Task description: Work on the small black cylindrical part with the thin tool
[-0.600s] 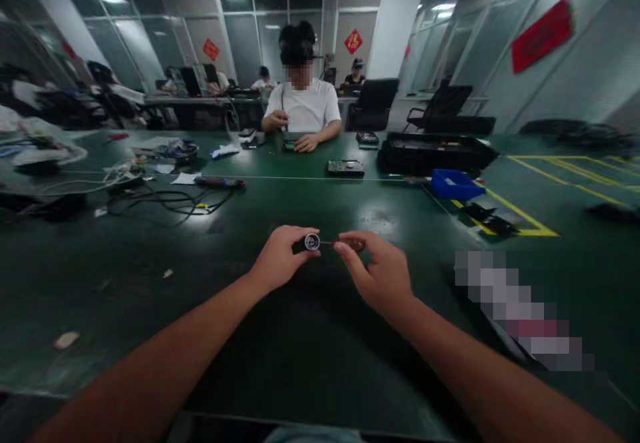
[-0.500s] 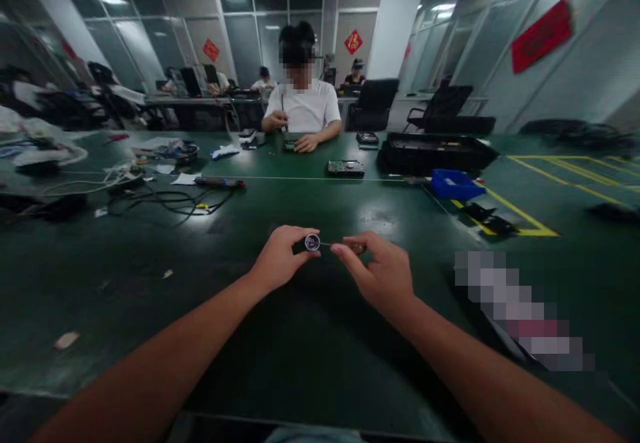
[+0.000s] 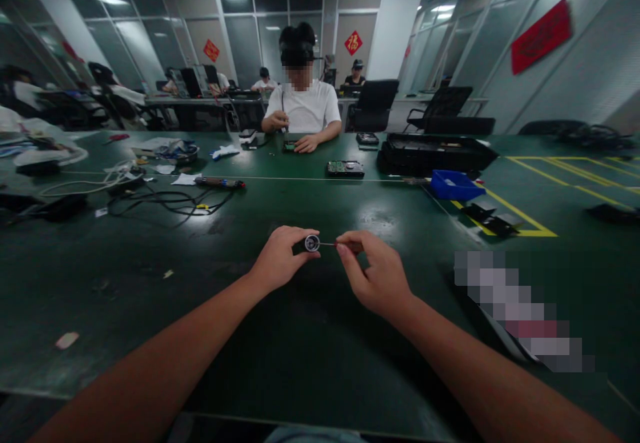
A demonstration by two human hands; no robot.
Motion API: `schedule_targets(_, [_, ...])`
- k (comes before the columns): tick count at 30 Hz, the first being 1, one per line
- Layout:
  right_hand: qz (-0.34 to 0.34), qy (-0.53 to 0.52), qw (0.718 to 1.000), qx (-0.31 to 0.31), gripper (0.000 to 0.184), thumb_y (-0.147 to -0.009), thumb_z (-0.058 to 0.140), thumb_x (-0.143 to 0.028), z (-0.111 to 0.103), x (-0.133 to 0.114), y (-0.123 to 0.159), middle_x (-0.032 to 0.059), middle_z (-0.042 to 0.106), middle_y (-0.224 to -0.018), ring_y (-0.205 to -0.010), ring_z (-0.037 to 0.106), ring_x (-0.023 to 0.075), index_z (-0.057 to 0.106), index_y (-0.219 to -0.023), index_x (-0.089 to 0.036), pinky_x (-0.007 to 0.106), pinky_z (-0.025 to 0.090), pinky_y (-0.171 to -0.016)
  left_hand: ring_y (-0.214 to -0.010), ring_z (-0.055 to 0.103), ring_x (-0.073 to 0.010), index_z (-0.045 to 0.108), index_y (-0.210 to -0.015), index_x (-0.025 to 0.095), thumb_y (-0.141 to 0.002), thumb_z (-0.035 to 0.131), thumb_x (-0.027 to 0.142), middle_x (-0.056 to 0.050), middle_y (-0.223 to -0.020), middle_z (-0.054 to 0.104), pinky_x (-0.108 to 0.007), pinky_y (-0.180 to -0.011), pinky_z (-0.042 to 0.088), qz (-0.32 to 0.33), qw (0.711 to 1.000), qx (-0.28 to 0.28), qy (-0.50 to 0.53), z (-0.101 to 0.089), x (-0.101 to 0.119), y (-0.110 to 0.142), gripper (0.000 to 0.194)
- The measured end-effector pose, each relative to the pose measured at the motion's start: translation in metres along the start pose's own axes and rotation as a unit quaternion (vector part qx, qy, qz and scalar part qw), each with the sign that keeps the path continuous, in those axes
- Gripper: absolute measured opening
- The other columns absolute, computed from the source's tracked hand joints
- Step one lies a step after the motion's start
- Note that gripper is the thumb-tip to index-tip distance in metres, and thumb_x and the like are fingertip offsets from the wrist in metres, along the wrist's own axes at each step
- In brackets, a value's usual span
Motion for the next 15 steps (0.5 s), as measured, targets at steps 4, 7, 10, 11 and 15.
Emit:
schedule_targets(4, [0.004,-0.011,1.0,-0.026,0.013,-0.098,0.053,-0.026,0.004,0.0,0.0,0.0051,0.071,-0.088,-0.077,0.067,0.0178,0.064,-0.1,-0.02,0.031,0.051,-0.07,-0.11,0.065,-0.0248,0.07,-0.121,0.026,-0.085,0.079,0.03,-0.003,-0.116,0.075,-0.044,-0.097,0.048,0.003,1.0,-0.008,0.0,0.002,0.001,0.0,0.037])
schedule_targets(7, [0.014,-0.018,1.0,-0.009,0.017,-0.1,0.05,-0.027,0.002,0.003,0.002,0.0047,0.072,-0.087,-0.076,0.068,0.0184,0.064,-0.106,-0.021,0.032,0.051,-0.071,-0.109,0.066,-0.0248,0.07,-0.121,0.026,-0.084,0.08,0.031,-0.003,-0.116,0.075,-0.043,-0.096,0.048,0.004,1.0,-0.01,0.003,0.003,0.001,0.0,0.038])
schedule_targets(10, [0.06,-0.067,0.996,0.019,0.022,-0.099,0.052,-0.028,0.001,0.014,0.005,0.0059,0.073,-0.093,-0.085,0.071,0.0209,0.06,-0.119,-0.021,0.035,0.053,-0.076,-0.109,0.066,-0.0253,0.069,-0.122,0.027,-0.084,0.08,0.031,-0.003,-0.116,0.075,-0.044,-0.096,0.048,-0.002,1.0,-0.009,0.003,0.003,0.0,0.0,0.039])
schedule_targets(11, [0.083,-0.092,0.992,0.027,0.022,-0.099,0.053,-0.03,0.002,0.019,0.006,0.0059,0.074,-0.094,-0.087,0.071,0.0212,0.06,-0.119,-0.021,0.035,0.053,-0.077,-0.109,0.066,-0.0253,0.07,-0.122,0.026,-0.084,0.079,0.03,-0.003,-0.116,0.075,-0.044,-0.096,0.048,-0.003,1.0,-0.009,0.003,0.003,-0.001,0.0,0.039])
schedule_targets(15, [0.177,-0.192,0.963,0.061,0.021,-0.1,0.052,-0.037,0.005,0.04,0.008,0.0045,0.073,-0.088,-0.081,0.07,0.0195,0.064,-0.107,-0.022,0.035,0.054,-0.076,-0.109,0.066,-0.0247,0.07,-0.121,0.026,-0.084,0.079,0.029,-0.004,-0.116,0.075,-0.043,-0.097,0.049,0.006,1.0,-0.013,0.012,0.004,0.001,0.0,0.038])
Point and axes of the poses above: each hand's wrist, its own y-axis away from the middle knuckle, its own z-axis out of the palm, x = y × z, the point moved 9 cm from there along -y, towards the middle knuckle
